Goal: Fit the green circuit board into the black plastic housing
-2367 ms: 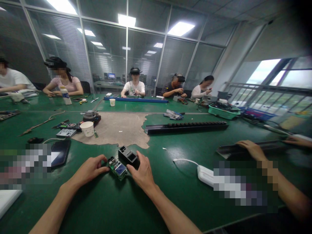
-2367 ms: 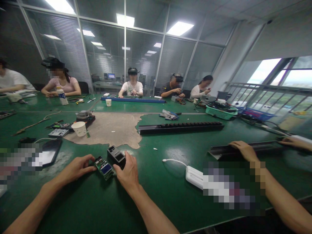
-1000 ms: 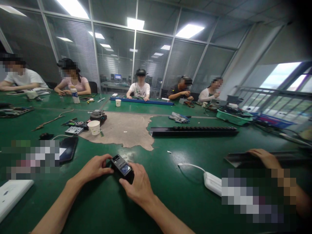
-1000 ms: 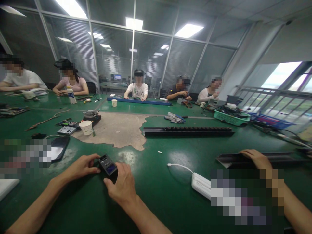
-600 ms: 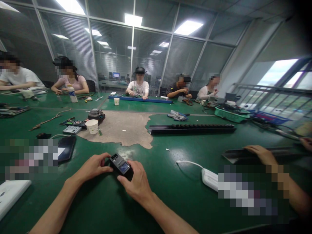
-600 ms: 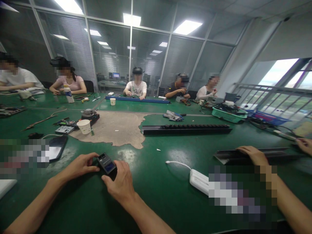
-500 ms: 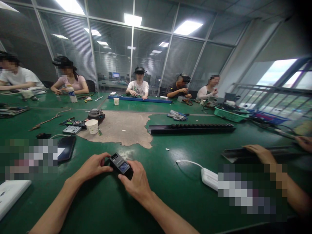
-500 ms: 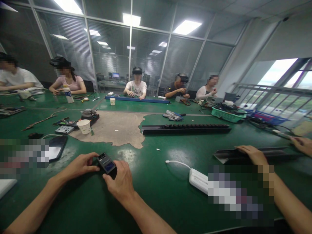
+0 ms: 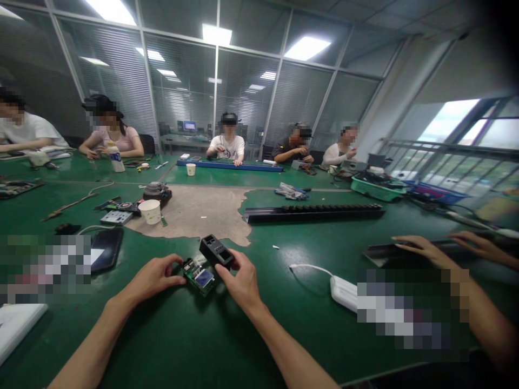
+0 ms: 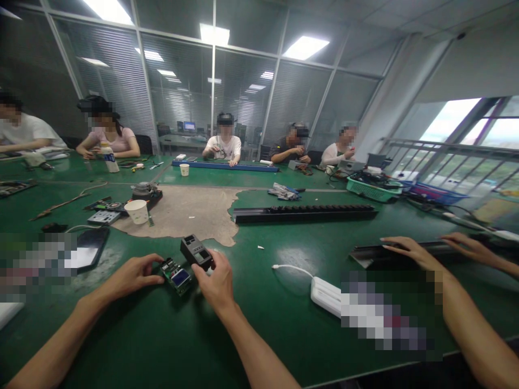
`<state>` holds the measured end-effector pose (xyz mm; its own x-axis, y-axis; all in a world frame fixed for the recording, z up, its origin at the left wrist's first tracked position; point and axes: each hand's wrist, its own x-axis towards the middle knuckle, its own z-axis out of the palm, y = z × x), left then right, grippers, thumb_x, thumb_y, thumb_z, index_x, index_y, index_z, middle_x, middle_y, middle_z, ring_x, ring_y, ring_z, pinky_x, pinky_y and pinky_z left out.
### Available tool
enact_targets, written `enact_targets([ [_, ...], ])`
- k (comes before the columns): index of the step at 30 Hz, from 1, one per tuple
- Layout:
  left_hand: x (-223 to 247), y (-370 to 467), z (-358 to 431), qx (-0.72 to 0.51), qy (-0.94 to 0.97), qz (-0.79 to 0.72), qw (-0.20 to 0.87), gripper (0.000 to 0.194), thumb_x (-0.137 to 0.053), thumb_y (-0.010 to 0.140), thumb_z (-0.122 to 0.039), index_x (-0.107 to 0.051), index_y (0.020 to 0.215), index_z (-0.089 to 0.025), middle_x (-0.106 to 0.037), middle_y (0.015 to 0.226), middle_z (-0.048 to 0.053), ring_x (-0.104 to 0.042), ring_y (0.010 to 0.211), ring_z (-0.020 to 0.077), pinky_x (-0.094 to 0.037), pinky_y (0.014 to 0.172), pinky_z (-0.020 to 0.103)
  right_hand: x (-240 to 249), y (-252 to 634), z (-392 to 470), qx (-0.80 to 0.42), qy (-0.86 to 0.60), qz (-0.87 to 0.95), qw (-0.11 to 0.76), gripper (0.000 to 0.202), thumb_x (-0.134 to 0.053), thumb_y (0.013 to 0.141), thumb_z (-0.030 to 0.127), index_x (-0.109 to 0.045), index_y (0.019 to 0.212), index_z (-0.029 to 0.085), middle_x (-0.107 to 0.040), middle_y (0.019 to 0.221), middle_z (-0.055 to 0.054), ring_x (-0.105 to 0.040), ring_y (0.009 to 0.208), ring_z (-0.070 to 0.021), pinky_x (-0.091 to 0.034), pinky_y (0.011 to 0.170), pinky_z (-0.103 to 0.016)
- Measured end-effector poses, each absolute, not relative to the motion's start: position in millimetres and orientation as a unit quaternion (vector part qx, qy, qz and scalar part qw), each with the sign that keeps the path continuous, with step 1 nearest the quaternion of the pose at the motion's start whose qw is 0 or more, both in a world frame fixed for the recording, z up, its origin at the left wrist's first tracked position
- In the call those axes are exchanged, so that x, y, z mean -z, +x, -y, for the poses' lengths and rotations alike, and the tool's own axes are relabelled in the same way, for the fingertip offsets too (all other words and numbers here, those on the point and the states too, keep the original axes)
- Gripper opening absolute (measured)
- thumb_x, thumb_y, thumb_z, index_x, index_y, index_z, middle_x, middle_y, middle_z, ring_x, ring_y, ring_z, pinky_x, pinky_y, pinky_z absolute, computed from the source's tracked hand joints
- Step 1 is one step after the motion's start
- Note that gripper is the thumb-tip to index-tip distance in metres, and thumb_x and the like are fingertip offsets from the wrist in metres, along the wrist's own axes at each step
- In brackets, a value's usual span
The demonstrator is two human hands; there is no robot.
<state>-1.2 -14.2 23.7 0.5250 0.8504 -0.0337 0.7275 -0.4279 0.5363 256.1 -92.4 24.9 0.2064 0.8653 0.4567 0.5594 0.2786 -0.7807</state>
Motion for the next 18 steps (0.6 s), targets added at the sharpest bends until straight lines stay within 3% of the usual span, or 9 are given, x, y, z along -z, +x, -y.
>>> enact_targets([
  [10,-20,-2,12,-0.113,0.84,-0.469,0.248,0.055,-0.059,0.077,-0.058,-0.058,0.117,-0.021,-0.058,0.07,-0.002,-0.054,0.065,0.017,-0.028,0.058,0.025,-3,262,82,-0.13,-0.637,0.621,0.439,0.039,-0.069,0.074,0.027,-0.063,0.111,0.021,-0.068,0.101,-0.006,-0.062,0.093,-0.0255,-0.048,0.085,-0.039],
  [18,-21,-2,12,-0.11,0.842,-0.47,0.242,0.056,-0.059,0.077,-0.058,-0.057,0.118,-0.021,-0.058,0.07,-0.002,-0.054,0.065,0.017,-0.029,0.058,0.025,4,263,84,-0.102,-0.653,0.621,0.421,0.07,-0.072,0.071,0.031,-0.048,0.133,0.01,-0.06,0.12,-0.015,-0.055,0.111,-0.0309,-0.043,0.098,-0.045],
])
